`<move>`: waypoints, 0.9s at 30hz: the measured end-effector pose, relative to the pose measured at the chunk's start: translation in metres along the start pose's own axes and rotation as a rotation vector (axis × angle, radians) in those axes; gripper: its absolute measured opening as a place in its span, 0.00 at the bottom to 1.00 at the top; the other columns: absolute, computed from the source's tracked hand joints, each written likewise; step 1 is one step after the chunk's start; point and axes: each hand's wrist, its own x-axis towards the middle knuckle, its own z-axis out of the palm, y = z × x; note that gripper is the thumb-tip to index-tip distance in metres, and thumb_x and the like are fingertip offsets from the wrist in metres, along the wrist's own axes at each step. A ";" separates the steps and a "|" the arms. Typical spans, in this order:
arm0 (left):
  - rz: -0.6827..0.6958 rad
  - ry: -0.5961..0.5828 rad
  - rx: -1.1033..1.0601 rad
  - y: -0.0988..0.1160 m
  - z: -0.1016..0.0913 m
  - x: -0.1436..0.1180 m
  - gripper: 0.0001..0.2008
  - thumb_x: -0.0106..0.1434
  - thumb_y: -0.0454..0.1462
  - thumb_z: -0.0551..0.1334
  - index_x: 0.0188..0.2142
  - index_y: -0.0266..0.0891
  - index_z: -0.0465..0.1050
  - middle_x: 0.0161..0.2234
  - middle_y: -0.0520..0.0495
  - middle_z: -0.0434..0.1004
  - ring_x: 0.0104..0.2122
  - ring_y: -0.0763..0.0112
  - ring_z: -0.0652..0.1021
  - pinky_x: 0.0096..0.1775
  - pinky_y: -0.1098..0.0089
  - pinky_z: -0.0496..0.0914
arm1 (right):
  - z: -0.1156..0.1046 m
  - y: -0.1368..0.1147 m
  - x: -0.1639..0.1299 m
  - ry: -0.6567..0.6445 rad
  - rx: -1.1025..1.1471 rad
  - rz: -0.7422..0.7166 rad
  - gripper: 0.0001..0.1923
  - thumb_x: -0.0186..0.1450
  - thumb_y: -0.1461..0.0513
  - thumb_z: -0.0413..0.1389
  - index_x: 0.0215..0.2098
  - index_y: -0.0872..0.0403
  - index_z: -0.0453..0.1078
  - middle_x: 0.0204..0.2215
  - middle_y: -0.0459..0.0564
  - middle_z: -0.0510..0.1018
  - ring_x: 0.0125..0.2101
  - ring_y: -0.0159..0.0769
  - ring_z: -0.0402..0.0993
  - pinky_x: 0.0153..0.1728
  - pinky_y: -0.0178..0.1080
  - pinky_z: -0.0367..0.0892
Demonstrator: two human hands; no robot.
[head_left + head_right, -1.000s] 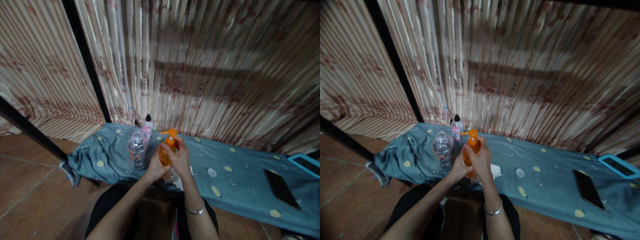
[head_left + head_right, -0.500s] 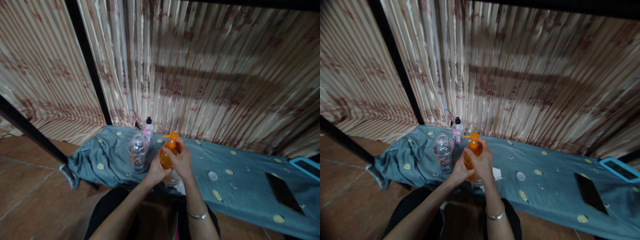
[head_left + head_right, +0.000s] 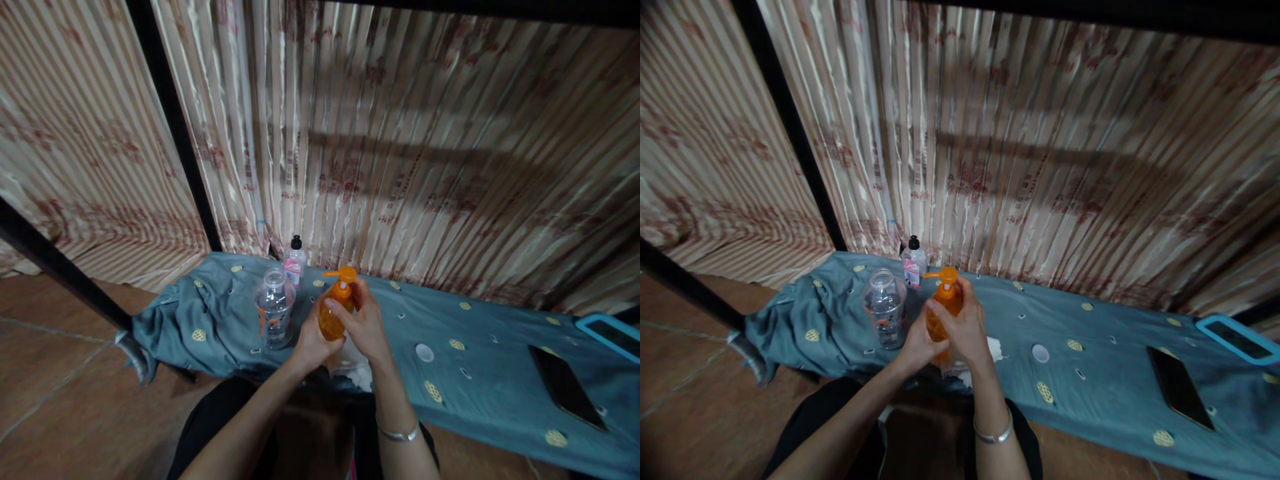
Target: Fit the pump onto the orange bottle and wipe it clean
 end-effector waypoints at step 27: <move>0.006 -0.040 -0.021 -0.003 0.002 0.005 0.40 0.47 0.29 0.68 0.60 0.41 0.61 0.57 0.41 0.72 0.58 0.53 0.72 0.62 0.51 0.64 | -0.013 0.014 -0.010 -0.169 -0.160 0.053 0.35 0.54 0.47 0.65 0.52 0.54 0.62 0.48 0.59 0.77 0.47 0.50 0.75 0.51 0.52 0.67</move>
